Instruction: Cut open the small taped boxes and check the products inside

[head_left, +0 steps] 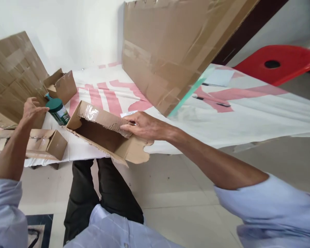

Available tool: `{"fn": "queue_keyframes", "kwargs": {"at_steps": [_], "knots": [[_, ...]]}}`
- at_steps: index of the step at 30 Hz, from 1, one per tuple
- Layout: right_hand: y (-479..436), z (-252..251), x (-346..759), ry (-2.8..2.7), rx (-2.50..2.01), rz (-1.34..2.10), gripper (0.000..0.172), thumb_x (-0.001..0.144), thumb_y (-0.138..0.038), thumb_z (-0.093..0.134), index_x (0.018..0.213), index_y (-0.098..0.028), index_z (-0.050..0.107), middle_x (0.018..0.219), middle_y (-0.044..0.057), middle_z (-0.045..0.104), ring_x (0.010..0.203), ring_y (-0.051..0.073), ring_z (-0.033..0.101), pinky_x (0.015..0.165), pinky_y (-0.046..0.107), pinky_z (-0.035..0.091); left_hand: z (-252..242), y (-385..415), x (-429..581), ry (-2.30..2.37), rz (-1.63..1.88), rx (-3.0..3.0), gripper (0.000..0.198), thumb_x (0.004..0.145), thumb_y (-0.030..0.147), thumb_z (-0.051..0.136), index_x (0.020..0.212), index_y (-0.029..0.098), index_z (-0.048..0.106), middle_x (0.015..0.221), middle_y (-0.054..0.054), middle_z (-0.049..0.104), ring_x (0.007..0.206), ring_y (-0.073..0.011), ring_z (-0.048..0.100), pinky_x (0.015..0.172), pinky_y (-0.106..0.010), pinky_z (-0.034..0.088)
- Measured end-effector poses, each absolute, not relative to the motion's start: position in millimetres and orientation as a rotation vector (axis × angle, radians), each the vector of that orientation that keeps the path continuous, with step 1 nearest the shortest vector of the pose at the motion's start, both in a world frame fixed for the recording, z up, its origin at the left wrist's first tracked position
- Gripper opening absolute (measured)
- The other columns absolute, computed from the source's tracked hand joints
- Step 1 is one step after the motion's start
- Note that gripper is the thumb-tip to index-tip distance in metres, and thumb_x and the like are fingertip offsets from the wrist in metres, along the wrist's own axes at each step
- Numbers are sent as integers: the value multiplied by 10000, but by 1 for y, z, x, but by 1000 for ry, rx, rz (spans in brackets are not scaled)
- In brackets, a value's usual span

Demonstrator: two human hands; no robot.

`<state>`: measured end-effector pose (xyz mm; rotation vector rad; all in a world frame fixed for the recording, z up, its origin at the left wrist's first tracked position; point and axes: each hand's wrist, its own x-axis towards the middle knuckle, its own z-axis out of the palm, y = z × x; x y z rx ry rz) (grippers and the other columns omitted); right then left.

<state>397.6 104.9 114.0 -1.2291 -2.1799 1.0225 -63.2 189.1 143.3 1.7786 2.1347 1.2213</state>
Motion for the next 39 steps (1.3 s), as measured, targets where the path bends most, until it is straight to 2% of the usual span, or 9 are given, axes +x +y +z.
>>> {"fn": "queue_keyframes", "kwargs": {"at_steps": [4,9,11,14,19,25,30,35,39], "knots": [[140,114,374,-2173,-1177,1159,375,871,-525,742,682,-219,636,656,-6,607,596,149,556,528,275,425,148,115,-42,1909,1350,1843,504,715,459,948,1047,169,703,973,-25,756,863,-179,673,784,-312,566],[184,111,335,-2096,-1104,1422,458,763,-618,873,759,-181,735,658,17,658,561,139,571,480,255,425,96,40,9,1766,1183,1887,336,870,487,785,1068,215,774,962,-63,780,829,-225,737,734,-365,623],[199,109,317,-2081,-1129,1466,458,760,-599,904,777,-167,752,670,25,677,574,133,584,494,240,439,71,33,23,1708,1123,1882,469,879,511,789,1253,231,752,1226,-120,772,1034,-282,770,801,-401,665],[221,106,291,-2106,-1142,1476,396,791,-509,921,761,-154,748,682,26,690,600,119,592,534,221,457,42,38,37,1723,1118,1866,839,857,564,844,1577,248,549,1617,-199,551,1414,-386,637,987,-505,668],[257,99,247,-2294,-1068,1515,302,785,-400,919,726,-153,755,695,19,689,608,121,588,560,234,469,0,55,54,1959,1198,1701,1257,738,609,957,1715,185,288,1800,-292,232,1704,-499,236,1298,-677,410],[283,83,191,-2455,-1002,1432,416,674,-448,984,627,-164,684,626,21,631,592,136,539,536,266,442,-46,84,64,2067,1388,1413,1315,756,477,931,1747,132,138,1837,-302,164,1741,-463,145,1389,-621,270],[288,61,175,-2131,-953,1321,502,860,-606,807,674,-185,609,588,-28,519,612,116,475,551,241,378,-49,125,57,2222,1359,1201,1277,800,436,879,1744,64,104,1831,-337,170,1743,-462,139,1397,-583,263],[279,43,201,-1943,-1044,974,263,968,-408,664,930,-160,743,915,55,758,922,198,689,846,294,549,-30,186,45,2324,1316,1116,1218,835,413,844,1718,0,114,1795,-403,188,1732,-462,191,1372,-555,309],[241,28,242,-1917,-953,983,380,964,-360,667,1262,-149,770,1224,134,800,1045,247,749,972,393,601,-16,240,38,2417,1292,1037,1173,862,424,841,1711,24,138,1765,-418,246,1695,-473,300,1333,-567,368]]}}
